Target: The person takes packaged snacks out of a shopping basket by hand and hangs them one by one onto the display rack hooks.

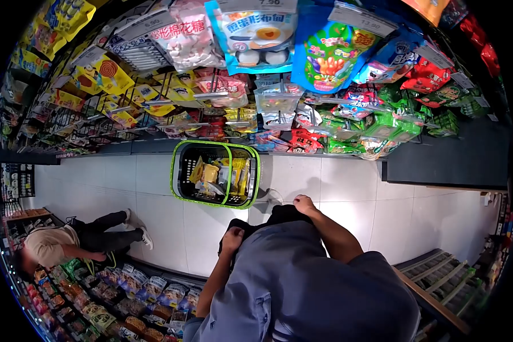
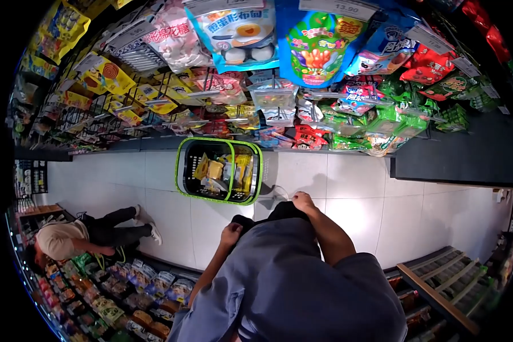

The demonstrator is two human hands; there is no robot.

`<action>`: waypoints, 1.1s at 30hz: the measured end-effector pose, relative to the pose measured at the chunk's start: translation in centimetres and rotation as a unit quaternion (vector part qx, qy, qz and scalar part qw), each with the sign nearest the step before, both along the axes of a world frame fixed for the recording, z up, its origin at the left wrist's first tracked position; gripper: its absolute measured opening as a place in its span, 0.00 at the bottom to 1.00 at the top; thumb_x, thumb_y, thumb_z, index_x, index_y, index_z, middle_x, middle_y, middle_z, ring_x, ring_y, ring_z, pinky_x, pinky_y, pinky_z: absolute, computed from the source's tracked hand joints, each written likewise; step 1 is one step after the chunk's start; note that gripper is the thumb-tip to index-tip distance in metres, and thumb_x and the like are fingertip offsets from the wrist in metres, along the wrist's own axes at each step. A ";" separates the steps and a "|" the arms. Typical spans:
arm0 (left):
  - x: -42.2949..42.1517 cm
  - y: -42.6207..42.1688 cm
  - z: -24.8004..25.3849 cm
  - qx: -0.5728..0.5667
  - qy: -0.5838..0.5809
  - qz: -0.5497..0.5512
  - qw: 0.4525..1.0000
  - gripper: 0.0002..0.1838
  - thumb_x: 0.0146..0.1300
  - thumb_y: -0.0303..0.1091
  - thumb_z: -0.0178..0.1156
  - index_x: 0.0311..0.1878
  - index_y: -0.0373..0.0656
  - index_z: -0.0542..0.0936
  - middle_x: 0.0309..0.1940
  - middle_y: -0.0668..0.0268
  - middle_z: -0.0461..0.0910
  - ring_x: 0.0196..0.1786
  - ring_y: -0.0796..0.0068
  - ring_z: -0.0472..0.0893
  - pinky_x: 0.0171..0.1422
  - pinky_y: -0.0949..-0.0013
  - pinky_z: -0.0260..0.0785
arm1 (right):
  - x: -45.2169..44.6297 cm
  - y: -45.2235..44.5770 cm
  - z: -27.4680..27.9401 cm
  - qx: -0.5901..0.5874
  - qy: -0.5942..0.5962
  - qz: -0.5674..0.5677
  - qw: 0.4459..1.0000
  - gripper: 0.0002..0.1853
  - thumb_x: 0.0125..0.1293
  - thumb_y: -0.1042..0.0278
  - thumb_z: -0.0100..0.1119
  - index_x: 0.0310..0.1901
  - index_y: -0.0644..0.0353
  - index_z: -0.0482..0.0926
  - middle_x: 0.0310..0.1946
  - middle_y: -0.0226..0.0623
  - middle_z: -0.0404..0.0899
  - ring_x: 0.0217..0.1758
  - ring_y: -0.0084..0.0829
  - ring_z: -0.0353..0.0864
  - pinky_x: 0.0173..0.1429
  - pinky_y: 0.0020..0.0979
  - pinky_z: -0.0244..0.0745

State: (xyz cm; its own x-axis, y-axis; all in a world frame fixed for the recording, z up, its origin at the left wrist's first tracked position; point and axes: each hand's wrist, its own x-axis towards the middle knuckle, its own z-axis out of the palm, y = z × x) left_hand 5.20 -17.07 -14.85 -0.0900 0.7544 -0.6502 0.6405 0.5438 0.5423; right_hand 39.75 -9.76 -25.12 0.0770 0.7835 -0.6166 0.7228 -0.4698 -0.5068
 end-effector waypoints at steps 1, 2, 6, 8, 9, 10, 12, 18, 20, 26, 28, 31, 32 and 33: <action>0.0 0.5 0.2 0.002 0.004 -0.035 0.999 0.13 0.62 0.41 0.63 0.44 0.43 0.83 0.38 0.57 0.85 0.44 0.61 0.84 0.52 0.63 0.75 | 0.6 -0.7 -0.6 0.013 -0.013 0.019 1.000 0.14 0.60 0.61 0.53 0.42 0.56 0.84 0.43 0.45 0.84 0.50 0.45 0.82 0.56 0.39 0.76; -0.5 1.0 0.3 0.004 0.008 -0.071 0.997 0.13 0.61 0.41 0.63 0.44 0.44 0.83 0.39 0.57 0.85 0.44 0.60 0.84 0.52 0.62 0.75 | 1.0 -1.3 -1.0 0.025 -0.026 0.036 0.999 0.14 0.60 0.60 0.54 0.41 0.56 0.85 0.41 0.45 0.84 0.47 0.46 0.83 0.54 0.39 0.77; -5.2 2.9 -1.3 -0.009 -0.016 -0.127 0.992 0.13 0.61 0.41 0.63 0.44 0.44 0.82 0.39 0.58 0.85 0.44 0.60 0.84 0.51 0.63 0.75 | 1.3 -4.1 -2.4 -0.072 -0.011 -0.077 0.994 0.17 0.57 0.58 0.53 0.38 0.61 0.84 0.45 0.50 0.82 0.51 0.49 0.81 0.58 0.43 0.75; -9.0 4.7 -1.9 0.012 -0.051 -0.103 0.993 0.13 0.61 0.41 0.63 0.43 0.44 0.82 0.38 0.57 0.85 0.43 0.59 0.84 0.51 0.63 0.75 | 0.3 -5.7 -4.1 -0.061 -0.025 -0.106 0.992 0.17 0.57 0.58 0.53 0.36 0.62 0.84 0.43 0.50 0.83 0.49 0.49 0.82 0.56 0.44 0.76; -11.1 5.7 -2.1 0.027 -0.051 -0.093 0.994 0.13 0.61 0.41 0.63 0.43 0.43 0.82 0.38 0.57 0.85 0.43 0.59 0.84 0.50 0.63 0.76 | -1.0 -5.9 -4.0 -0.054 -0.038 -0.121 0.991 0.15 0.58 0.61 0.54 0.36 0.63 0.84 0.35 0.45 0.83 0.37 0.40 0.83 0.45 0.39 0.78; -13.4 6.9 -2.2 0.033 -0.063 -0.087 0.994 0.13 0.61 0.41 0.63 0.44 0.43 0.82 0.38 0.55 0.85 0.44 0.58 0.84 0.51 0.61 0.75 | -2.6 -6.5 -3.8 -0.049 -0.049 -0.136 0.988 0.13 0.59 0.64 0.55 0.35 0.64 0.83 0.26 0.40 0.84 0.26 0.31 0.85 0.34 0.33 0.81; -18.3 9.1 -2.1 0.036 -0.029 -0.136 0.990 0.14 0.62 0.41 0.62 0.45 0.42 0.81 0.39 0.55 0.85 0.45 0.56 0.84 0.52 0.60 0.75 | -8.4 -6.3 0.2 -0.006 -0.119 -0.110 0.987 0.14 0.57 0.63 0.56 0.39 0.64 0.83 0.36 0.50 0.84 0.41 0.44 0.85 0.46 0.42 0.79; -33.1 13.4 -5.0 -0.130 0.132 -0.226 0.956 0.20 0.62 0.46 0.52 0.51 0.45 0.80 0.51 0.51 0.81 0.57 0.50 0.80 0.63 0.54 0.71 | -24.6 -6.8 0.8 0.133 -0.107 -0.145 0.975 0.11 0.58 0.68 0.55 0.39 0.62 0.82 0.38 0.50 0.84 0.45 0.50 0.83 0.51 0.44 0.78; -37.0 14.2 -7.5 -0.156 0.141 -0.259 0.943 0.20 0.61 0.44 0.53 0.52 0.46 0.79 0.54 0.54 0.80 0.60 0.53 0.78 0.63 0.56 0.70 | -26.3 -6.4 4.7 0.151 -0.102 -0.126 0.975 0.11 0.59 0.69 0.55 0.40 0.63 0.82 0.38 0.50 0.84 0.43 0.49 0.83 0.50 0.42 0.79; -39.5 19.6 -13.3 -0.135 0.106 -0.278 0.945 0.19 0.58 0.43 0.56 0.49 0.44 0.79 0.51 0.54 0.82 0.57 0.52 0.79 0.61 0.55 0.71 | -29.6 -6.8 7.5 0.006 -0.096 -0.225 0.969 0.15 0.60 0.64 0.57 0.45 0.63 0.82 0.41 0.49 0.84 0.45 0.45 0.84 0.52 0.39 0.79; -38.1 22.1 -16.2 -0.070 0.070 -0.291 0.952 0.20 0.58 0.44 0.59 0.50 0.43 0.79 0.50 0.52 0.81 0.55 0.52 0.80 0.61 0.54 0.71 | -31.2 -8.0 6.6 -0.026 -0.056 -0.225 0.972 0.15 0.61 0.63 0.58 0.45 0.62 0.82 0.41 0.48 0.84 0.47 0.45 0.84 0.53 0.39 0.78; -35.0 25.3 -19.0 -0.021 0.056 -0.280 0.958 0.23 0.57 0.45 0.62 0.55 0.44 0.78 0.51 0.49 0.80 0.57 0.49 0.77 0.62 0.55 0.71 | -33.6 -9.2 4.7 -0.008 -0.056 -0.171 0.984 0.14 0.60 0.63 0.59 0.44 0.62 0.82 0.40 0.48 0.84 0.46 0.45 0.84 0.52 0.40 0.79; -34.0 26.6 -19.8 0.049 0.044 -0.285 0.956 0.24 0.57 0.43 0.63 0.56 0.45 0.78 0.50 0.47 0.79 0.53 0.46 0.78 0.60 0.55 0.72 | -34.0 -8.8 4.7 0.003 -0.076 -0.182 0.980 0.14 0.60 0.64 0.59 0.44 0.62 0.82 0.40 0.48 0.84 0.45 0.46 0.84 0.52 0.40 0.78; -33.1 27.5 -21.3 0.038 0.069 -0.291 0.954 0.27 0.56 0.44 0.64 0.59 0.47 0.76 0.54 0.46 0.76 0.55 0.45 0.76 0.61 0.56 0.71 | -34.4 -8.4 4.9 0.013 -0.096 -0.192 0.977 0.13 0.60 0.64 0.59 0.44 0.62 0.82 0.40 0.48 0.84 0.45 0.47 0.83 0.52 0.41 0.78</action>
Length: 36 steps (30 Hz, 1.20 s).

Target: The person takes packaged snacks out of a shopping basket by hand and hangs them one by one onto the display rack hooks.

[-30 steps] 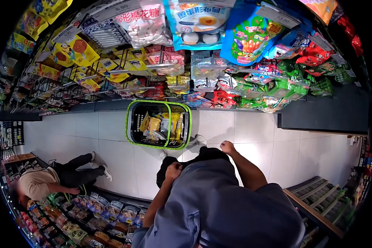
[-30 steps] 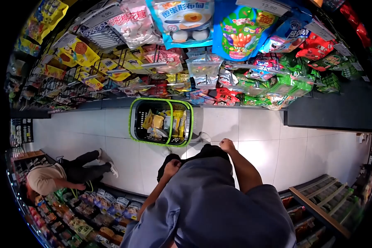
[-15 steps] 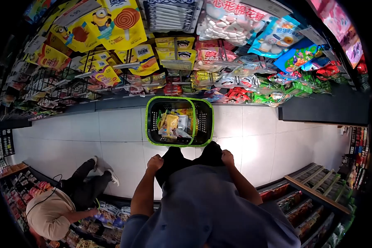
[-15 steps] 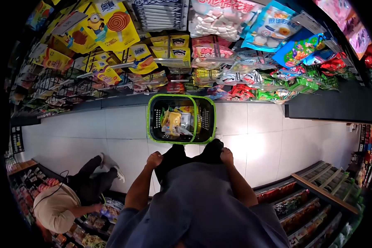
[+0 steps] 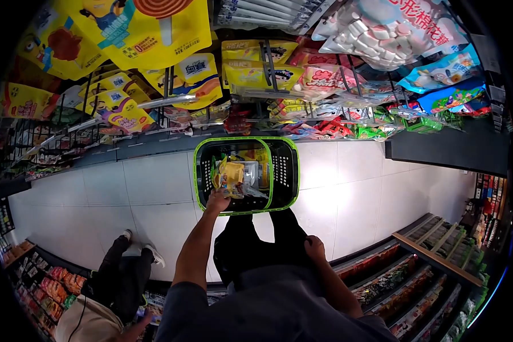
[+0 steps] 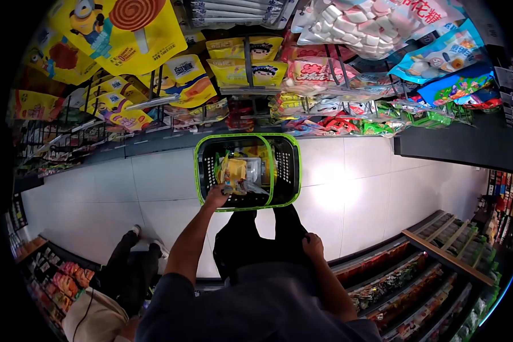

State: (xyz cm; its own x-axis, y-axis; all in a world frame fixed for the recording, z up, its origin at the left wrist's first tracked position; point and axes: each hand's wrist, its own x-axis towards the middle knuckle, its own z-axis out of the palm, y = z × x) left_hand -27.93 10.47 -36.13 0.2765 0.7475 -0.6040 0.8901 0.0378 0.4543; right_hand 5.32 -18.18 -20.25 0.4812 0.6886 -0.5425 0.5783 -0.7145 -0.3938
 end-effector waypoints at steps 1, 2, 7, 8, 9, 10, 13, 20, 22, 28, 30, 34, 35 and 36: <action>0.5 0.7 -1.9 -0.005 0.028 -0.007 1.000 0.30 0.56 0.46 0.65 0.62 0.49 0.75 0.59 0.45 0.73 0.57 0.44 0.75 0.63 0.56 0.71 | -0.4 -0.1 -0.2 -0.001 0.001 -0.005 1.000 0.13 0.60 0.64 0.59 0.44 0.62 0.82 0.40 0.48 0.84 0.45 0.47 0.83 0.52 0.41 0.78; 0.8 1.7 -3.8 -0.083 0.049 0.015 0.995 0.33 0.55 0.49 0.67 0.66 0.59 0.72 0.69 0.46 0.60 0.65 0.44 0.69 0.66 0.54 0.68 | -0.6 -0.1 -0.4 0.003 -0.006 0.019 1.000 0.13 0.60 0.64 0.59 0.43 0.61 0.82 0.41 0.48 0.83 0.46 0.48 0.82 0.53 0.42 0.77; 1.5 4.6 -5.1 -0.189 0.191 -0.021 0.963 0.37 0.56 0.57 0.67 0.69 0.78 0.64 0.77 0.55 0.41 0.74 0.43 0.57 0.69 0.45 0.64 | -1.2 -1.2 -0.4 -0.013 -0.015 0.021 1.000 0.11 0.60 0.65 0.60 0.43 0.60 0.81 0.42 0.47 0.82 0.49 0.50 0.80 0.56 0.44 0.74; 1.3 4.7 -5.2 -0.195 0.188 -0.032 0.962 0.38 0.57 0.55 0.66 0.71 0.72 0.62 0.77 0.58 0.43 0.75 0.47 0.56 0.68 0.46 0.64 | -1.1 -1.5 -0.9 -0.004 -0.017 0.031 0.999 0.11 0.60 0.66 0.60 0.43 0.60 0.81 0.41 0.47 0.82 0.48 0.50 0.80 0.55 0.44 0.75; 1.0 4.8 -5.1 -0.201 0.186 -0.045 0.961 0.40 0.59 0.52 0.65 0.74 0.65 0.60 0.77 0.61 0.45 0.76 0.51 0.55 0.67 0.47 0.65 | -1.1 -1.5 -1.0 -0.007 -0.019 0.030 0.999 0.11 0.60 0.66 0.60 0.43 0.60 0.81 0.41 0.47 0.82 0.48 0.50 0.80 0.55 0.44 0.75; 0.7 5.0 -5.2 -0.203 0.179 -0.025 0.962 0.39 0.59 0.52 0.65 0.73 0.62 0.62 0.76 0.62 0.50 0.75 0.52 0.57 0.66 0.48 0.66 | -1.3 -1.3 -0.8 0.004 -0.021 0.031 0.999 0.11 0.60 0.67 0.60 0.42 0.61 0.81 0.41 0.48 0.82 0.48 0.50 0.80 0.55 0.44 0.75; -0.4 3.5 -5.3 -0.154 0.176 0.001 0.972 0.28 0.61 0.45 0.63 0.65 0.54 0.71 0.65 0.59 0.70 0.66 0.53 0.71 0.59 0.50 0.73 | -2.0 -1.6 -0.2 0.005 -0.009 0.020 1.000 0.10 0.60 0.68 0.60 0.42 0.61 0.80 0.41 0.48 0.82 0.47 0.51 0.80 0.54 0.45 0.75; -4.1 1.2 -1.6 0.085 0.038 0.043 0.995 0.14 0.62 0.31 0.56 0.50 0.44 0.81 0.41 0.50 0.82 0.44 0.46 0.82 0.47 0.48 0.76 | -3.3 0.7 -0.2 0.075 0.011 0.040 0.996 0.11 0.60 0.68 0.60 0.43 0.63 0.81 0.39 0.50 0.83 0.44 0.50 0.82 0.51 0.42 0.78; -5.0 -0.1 0.9 0.163 -0.020 0.054 0.985 0.16 0.60 0.29 0.56 0.52 0.41 0.80 0.39 0.48 0.82 0.42 0.45 0.81 0.46 0.49 0.76 | -3.9 1.3 0.0 0.067 0.020 0.044 0.997 0.12 0.60 0.67 0.60 0.43 0.63 0.82 0.39 0.50 0.83 0.45 0.50 0.83 0.52 0.42 0.78; -6.4 -3.4 9.3 0.213 -0.086 0.100 0.968 0.17 0.59 0.24 0.55 0.52 0.37 0.80 0.39 0.47 0.81 0.40 0.44 0.80 0.46 0.51 0.74 | -4.8 4.3 0.7 0.036 0.048 0.010 0.998 0.13 0.61 0.64 0.60 0.44 0.61 0.82 0.41 0.48 0.84 0.46 0.47 0.84 0.53 0.41 0.78; -6.8 -4.8 11.3 0.230 -0.089 0.121 0.962 0.16 0.60 0.25 0.55 0.52 0.38 0.80 0.38 0.47 0.81 0.40 0.44 0.81 0.46 0.52 0.74 | -5.0 4.9 1.2 0.051 0.061 0.030 0.996 0.13 0.61 0.64 0.59 0.44 0.61 0.82 0.40 0.48 0.84 0.45 0.46 0.84 0.53 0.40 0.78; -6.6 -6.0 16.4 0.247 -0.068 0.153 0.954 0.14 0.61 0.25 0.54 0.48 0.39 0.83 0.34 0.47 0.82 0.37 0.46 0.81 0.42 0.52 0.74 | -5.2 6.7 2.4 0.049 0.070 0.039 0.996 0.13 0.61 0.64 0.58 0.44 0.61 0.82 0.39 0.48 0.84 0.45 0.46 0.84 0.52 0.39 0.79; -6.7 -6.1 17.5 0.252 -0.067 0.154 0.953 0.14 0.61 0.25 0.54 0.48 0.39 0.83 0.34 0.47 0.82 0.37 0.46 0.81 0.42 0.52 0.74 | -5.3 7.3 2.5 0.051 0.073 0.037 0.995 0.13 0.61 0.64 0.58 0.44 0.61 0.82 0.39 0.47 0.84 0.44 0.45 0.84 0.52 0.38 0.79; -6.6 -6.0 18.6 0.280 -0.081 0.159 0.943 0.14 0.61 0.25 0.54 0.48 0.39 0.83 0.32 0.47 0.82 0.34 0.48 0.82 0.40 0.54 0.74 | -5.1 8.2 2.8 0.053 0.076 0.038 0.995 0.13 0.60 0.64 0.58 0.44 0.61 0.82 0.39 0.47 0.84 0.44 0.44 0.84 0.51 0.38 0.79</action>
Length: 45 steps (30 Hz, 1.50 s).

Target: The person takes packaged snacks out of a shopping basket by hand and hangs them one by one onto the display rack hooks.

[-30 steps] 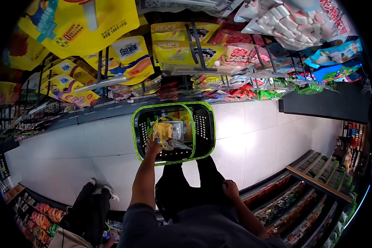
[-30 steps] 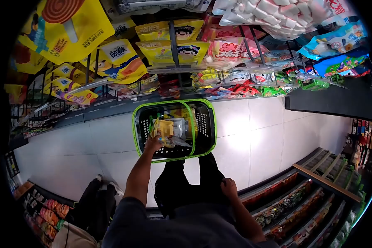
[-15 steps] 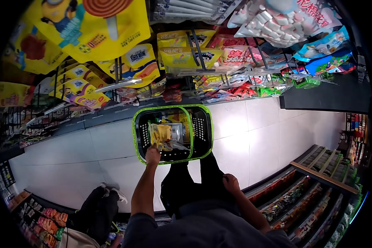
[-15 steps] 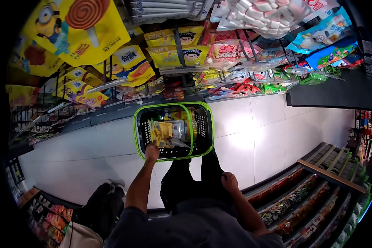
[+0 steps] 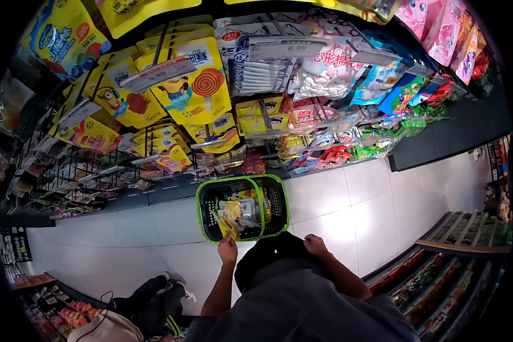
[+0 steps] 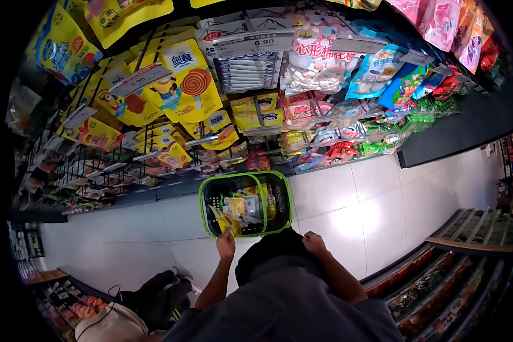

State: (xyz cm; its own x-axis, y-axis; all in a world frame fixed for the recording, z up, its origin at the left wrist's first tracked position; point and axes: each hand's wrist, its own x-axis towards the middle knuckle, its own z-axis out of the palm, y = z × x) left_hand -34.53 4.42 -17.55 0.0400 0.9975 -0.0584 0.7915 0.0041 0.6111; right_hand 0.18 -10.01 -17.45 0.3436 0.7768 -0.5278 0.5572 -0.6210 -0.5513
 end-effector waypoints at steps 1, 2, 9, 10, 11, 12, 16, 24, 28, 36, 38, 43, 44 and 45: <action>0.2 -0.1 1.5 0.029 -0.010 0.007 0.999 0.14 0.61 0.24 0.54 0.48 0.39 0.84 0.31 0.47 0.81 0.31 0.50 0.82 0.37 0.56 0.74 | 0.0 1.0 0.8 0.002 0.001 0.006 1.000 0.13 0.60 0.64 0.58 0.44 0.61 0.82 0.39 0.47 0.84 0.44 0.44 0.84 0.51 0.38 0.79; 0.4 -0.1 2.8 0.031 -0.008 0.012 0.999 0.14 0.61 0.24 0.54 0.48 0.39 0.84 0.31 0.47 0.81 0.31 0.50 0.82 0.37 0.56 0.74 | -0.3 2.2 1.4 0.019 0.006 0.006 1.000 0.13 0.60 0.64 0.58 0.43 0.62 0.82 0.38 0.48 0.84 0.44 0.46 0.84 0.51 0.39 0.79; 1.8 3.4 15.8 -0.082 -0.214 0.019 0.973 0.15 0.58 0.23 0.55 0.43 0.44 0.88 0.21 0.61 0.82 0.20 0.80 0.74 0.28 0.74 0.66 | -3.9 13.4 7.2 0.110 0.177 0.054 0.977 0.30 0.60 0.54 0.69 0.60 0.61 0.73 0.55 0.41 0.80 0.59 0.35 0.79 0.62 0.36 0.73; 2.1 4.0 17.9 -0.097 -0.274 0.010 0.957 0.14 0.58 0.22 0.55 0.42 0.42 0.88 0.24 0.66 0.84 0.23 0.85 0.73 0.29 0.79 0.66 | -4.5 15.0 8.9 0.133 0.200 0.061 0.969 0.33 0.60 0.55 0.69 0.62 0.63 0.71 0.56 0.43 0.78 0.61 0.36 0.77 0.64 0.35 0.71; 2.5 4.7 21.9 -0.125 -0.291 -0.015 0.948 0.14 0.60 0.20 0.54 0.42 0.40 0.88 0.29 0.66 0.85 0.27 0.85 0.76 0.33 0.81 0.68 | -4.9 16.5 10.6 0.157 0.222 0.068 0.960 0.35 0.60 0.55 0.69 0.64 0.65 0.69 0.58 0.45 0.77 0.63 0.37 0.75 0.66 0.34 0.68; 2.8 5.1 23.9 -0.118 -0.338 -0.018 0.934 0.13 0.60 0.19 0.54 0.41 0.38 0.88 0.30 0.65 0.85 0.29 0.84 0.77 0.36 0.81 0.68 | -5.1 17.4 12.1 0.155 0.225 0.075 0.959 0.35 0.60 0.55 0.69 0.64 0.65 0.69 0.58 0.45 0.77 0.63 0.37 0.75 0.66 0.34 0.68; 3.3 7.8 28.8 -0.097 -0.491 0.030 0.865 0.12 0.59 0.16 0.53 0.38 0.34 0.86 0.35 0.63 0.85 0.36 0.79 0.81 0.43 0.79 0.70 | -4.6 21.0 17.2 0.147 0.421 0.149 0.882 0.37 0.60 0.58 0.70 0.66 0.63 0.66 0.59 0.39 0.76 0.61 0.31 0.74 0.66 0.33 0.67; 6.8 9.7 29.6 -0.061 -0.601 0.191 0.774 0.21 0.69 0.24 0.53 0.64 0.35 0.68 0.48 0.58 0.82 0.44 0.77 0.82 0.48 0.77 0.75 | -5.7 20.6 18.0 -0.055 0.608 0.171 0.773 0.27 0.56 0.66 0.70 0.57 0.64 0.76 0.50 0.36 0.82 0.52 0.28 0.79 0.60 0.31 0.73; 5.2 7.8 25.1 -0.122 -0.574 0.167 0.793 0.24 0.67 0.26 0.60 0.64 0.35 0.68 0.49 0.60 0.82 0.48 0.75 0.82 0.51 0.73 0.75 | -6.8 19.5 17.6 -0.026 0.614 0.111 0.781 0.28 0.57 0.65 0.69 0.59 0.64 0.74 0.52 0.37 0.81 0.54 0.30 0.79 0.60 0.34 0.72; 1.3 7.0 23.2 -0.221 -0.567 0.111 0.785 0.15 0.63 0.27 0.65 0.52 0.36 0.79 0.47 0.62 0.84 0.46 0.74 0.83 0.53 0.71 0.75 | -11.7 19.4 17.1 0.020 0.575 0.051 0.816 0.25 0.63 0.74 0.63 0.62 0.64 0.70 0.54 0.37 0.79 0.57 0.33 0.78 0.63 0.37 0.71; -0.7 7.6 23.2 -0.213 -0.560 0.118 0.792 0.14 0.62 0.27 0.67 0.50 0.34 0.80 0.46 0.61 0.84 0.45 0.76 0.83 0.50 0.72 0.75 | -14.0 19.1 17.5 0.024 0.572 0.033 0.819 0.25 0.63 0.74 0.62 0.62 0.65 0.70 0.54 0.37 0.79 0.56 0.32 0.78 0.62 0.36 0.72; -6.6 9.4 24.3 -0.203 -0.545 0.086 0.809 0.17 0.65 0.28 0.64 0.53 0.35 0.73 0.46 0.61 0.82 0.41 0.75 0.83 0.48 0.75 0.75 | -21.6 19.0 21.5 0.094 0.537 -0.011 0.838 0.23 0.65 0.71 0.62 0.60 0.67 0.71 0.53 0.39 0.79 0.53 0.29 0.80 0.56 0.32 0.76; -7.6 9.4 23.0 -0.175 -0.498 0.089 0.844 0.20 0.64 0.30 0.65 0.55 0.35 0.71 0.48 0.60 0.80 0.45 0.73 0.82 0.50 0.73 0.74 | -22.8 19.0 21.4 0.111 0.493 -0.020 0.863 0.20 0.65 0.69 0.63 0.56 0.68 0.74 0.49 0.38 0.81 0.49 0.28 0.81 0.52 0.31 0.78; -8.6 9.6 21.9 -0.147 -0.448 0.087 0.877 0.23 0.64 0.32 0.66 0.57 0.35 0.68 0.49 0.59 0.78 0.48 0.71 0.81 0.52 0.72 0.73 | -23.8 19.3 21.1 0.131 0.391 0.011 0.911 0.20 0.65 0.65 0.63 0.56 0.67 0.75 0.43 0.36 0.84 0.44 0.22 0.82 0.47 0.28 0.77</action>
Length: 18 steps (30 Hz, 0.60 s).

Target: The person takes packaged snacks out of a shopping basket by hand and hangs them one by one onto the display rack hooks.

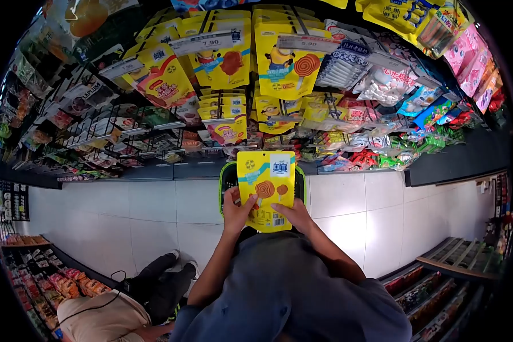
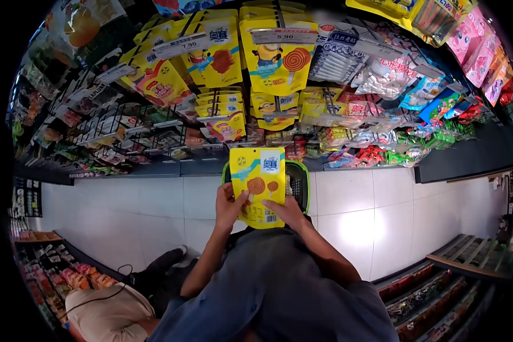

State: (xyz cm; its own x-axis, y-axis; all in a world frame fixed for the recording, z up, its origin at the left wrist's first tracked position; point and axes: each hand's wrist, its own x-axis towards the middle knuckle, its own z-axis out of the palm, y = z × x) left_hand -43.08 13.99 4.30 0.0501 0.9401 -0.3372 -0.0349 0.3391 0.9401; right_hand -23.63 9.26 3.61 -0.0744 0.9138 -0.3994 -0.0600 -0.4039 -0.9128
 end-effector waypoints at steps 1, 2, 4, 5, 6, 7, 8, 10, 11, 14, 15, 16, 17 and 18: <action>-1.1 -0.2 -0.9 0.080 0.200 -0.016 0.976 0.29 0.63 0.36 0.67 0.60 0.36 0.65 0.52 0.57 0.74 0.57 0.67 0.76 0.57 0.67 0.71 | -0.9 0.1 -0.1 0.021 -0.056 -0.020 0.998 0.20 0.65 0.64 0.63 0.55 0.66 0.76 0.41 0.39 0.84 0.43 0.25 0.83 0.47 0.29 0.77; -1.7 -0.4 -1.7 0.079 0.196 -0.028 0.977 0.29 0.63 0.36 0.67 0.60 0.36 0.65 0.52 0.57 0.74 0.57 0.67 0.76 0.57 0.67 0.71 | -1.8 0.2 -0.1 0.041 -0.114 -0.040 0.992 0.19 0.65 0.64 0.63 0.54 0.65 0.77 0.40 0.41 0.85 0.43 0.28 0.85 0.47 0.30 0.77; -1.4 -1.0 -0.1 0.057 0.035 -0.089 0.994 0.33 0.62 0.38 0.68 0.64 0.36 0.62 0.58 0.54 0.71 0.64 0.65 0.70 0.63 0.62 0.67 | -3.4 0.4 0.7 0.045 -0.167 -0.073 0.982 0.20 0.65 0.64 0.63 0.55 0.64 0.76 0.41 0.44 0.84 0.43 0.34 0.85 0.48 0.31 0.78; -1.0 -1.3 0.5 0.061 0.032 -0.125 0.990 0.38 0.62 0.40 0.68 0.68 0.36 0.59 0.61 0.52 0.68 0.66 0.63 0.69 0.64 0.62 0.66 | -4.3 0.4 1.1 0.056 -0.216 -0.094 0.970 0.20 0.64 0.64 0.63 0.55 0.64 0.76 0.42 0.47 0.84 0.44 0.40 0.85 0.48 0.33 0.78; -0.4 -1.8 1.2 0.052 0.005 -0.145 0.988 0.42 0.61 0.41 0.69 0.70 0.35 0.56 0.65 0.51 0.64 0.68 0.61 0.67 0.66 0.61 0.65 | -5.1 0.3 2.3 0.053 -0.217 -0.102 0.969 0.20 0.64 0.64 0.63 0.55 0.64 0.76 0.42 0.47 0.84 0.44 0.40 0.85 0.48 0.33 0.78; 0.1 -1.9 2.2 0.091 0.008 -0.168 0.981 0.43 0.61 0.41 0.69 0.70 0.35 0.55 0.66 0.51 0.63 0.68 0.62 0.67 0.66 0.61 0.65 | -6.0 0.2 4.0 0.099 -0.252 -0.096 0.958 0.22 0.62 0.65 0.64 0.56 0.64 0.75 0.45 0.49 0.82 0.47 0.44 0.84 0.50 0.35 0.77; 0.5 -1.8 2.8 0.131 0.010 -0.191 0.973 0.43 0.61 0.42 0.69 0.71 0.35 0.54 0.67 0.50 0.62 0.68 0.62 0.66 0.66 0.62 0.66 | -6.5 0.0 4.9 0.145 -0.287 -0.090 0.942 0.24 0.60 0.65 0.65 0.56 0.65 0.74 0.48 0.52 0.80 0.50 0.49 0.82 0.52 0.37 0.77; 0.7 -1.6 2.9 0.134 0.001 -0.198 0.971 0.42 0.62 0.40 0.68 0.70 0.35 0.56 0.65 0.53 0.66 0.65 0.66 0.69 0.64 0.65 0.68 | -6.4 -0.5 5.5 0.225 -0.360 -0.070 0.903 0.28 0.57 0.67 0.67 0.58 0.66 0.73 0.55 0.51 0.75 0.56 0.50 0.76 0.58 0.40 0.73; 0.6 -1.2 3.0 0.103 -0.044 -0.195 0.974 0.35 0.64 0.37 0.66 0.68 0.35 0.61 0.61 0.57 0.70 0.62 0.70 0.72 0.63 0.67 0.68 | -6.1 -0.9 6.3 0.264 -0.381 -0.042 0.885 0.29 0.55 0.67 0.69 0.58 0.66 0.73 0.56 0.49 0.74 0.58 0.48 0.75 0.60 0.40 0.72; -0.5 -0.1 2.9 0.020 -0.117 -0.176 0.977 0.21 0.68 0.32 0.61 0.62 0.37 0.72 0.52 0.64 0.79 0.54 0.75 0.78 0.59 0.69 0.70 | -4.7 -1.6 7.5 0.281 -0.353 -0.012 0.893 0.29 0.54 0.69 0.70 0.59 0.65 0.73 0.58 0.46 0.72 0.60 0.47 0.72 0.62 0.39 0.69; -0.8 0.3 3.7 -0.052 -0.181 -0.135 0.973 0.21 0.68 0.32 0.60 0.62 0.38 0.71 0.53 0.64 0.79 0.54 0.74 0.79 0.59 0.69 0.71 | -3.8 -1.5 6.4 0.303 -0.366 -0.061 0.878 0.28 0.56 0.70 0.69 0.59 0.65 0.73 0.58 0.46 0.72 0.59 0.46 0.72 0.62 0.38 0.69; -1.0 0.4 4.2 -0.124 -0.243 -0.092 0.958 0.21 0.69 0.31 0.59 0.62 0.38 0.71 0.53 0.64 0.80 0.53 0.73 0.79 0.58 0.69 0.72 | -3.3 -1.2 5.8 0.325 -0.377 -0.109 0.861 0.27 0.57 0.71 0.68 0.59 0.65 0.73 0.58 0.46 0.72 0.58 0.46 0.73 0.62 0.38 0.69; -1.0 0.4 4.1 -0.118 -0.248 -0.068 0.959 0.20 0.69 0.32 0.58 0.62 0.39 0.71 0.55 0.63 0.80 0.53 0.71 0.80 0.57 0.67 0.73 | -2.8 -0.9 5.5 0.298 -0.384 -0.163 0.859 0.26 0.59 0.71 0.67 0.59 0.65 0.73 0.57 0.47 0.72 0.59 0.44 0.73 0.62 0.36 0.69; -1.0 0.4 4.0 -0.113 -0.248 -0.065 0.960 0.20 0.69 0.32 0.58 0.62 0.39 0.71 0.55 0.63 0.80 0.53 0.71 0.80 0.57 0.67 0.73 | -2.4 -0.5 4.7 0.262 -0.342 -0.210 0.877 0.26 0.60 0.67 0.68 0.58 0.67 0.72 0.56 0.47 0.74 0.60 0.44 0.73 0.62 0.36 0.68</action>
State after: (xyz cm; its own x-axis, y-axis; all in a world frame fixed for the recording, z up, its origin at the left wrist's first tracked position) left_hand -44.06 14.39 8.32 0.3697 0.8201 -0.4368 -0.4021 0.5650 0.7205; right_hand -25.99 8.75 8.30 0.4069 0.8743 0.2645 0.5319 0.0087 -0.8468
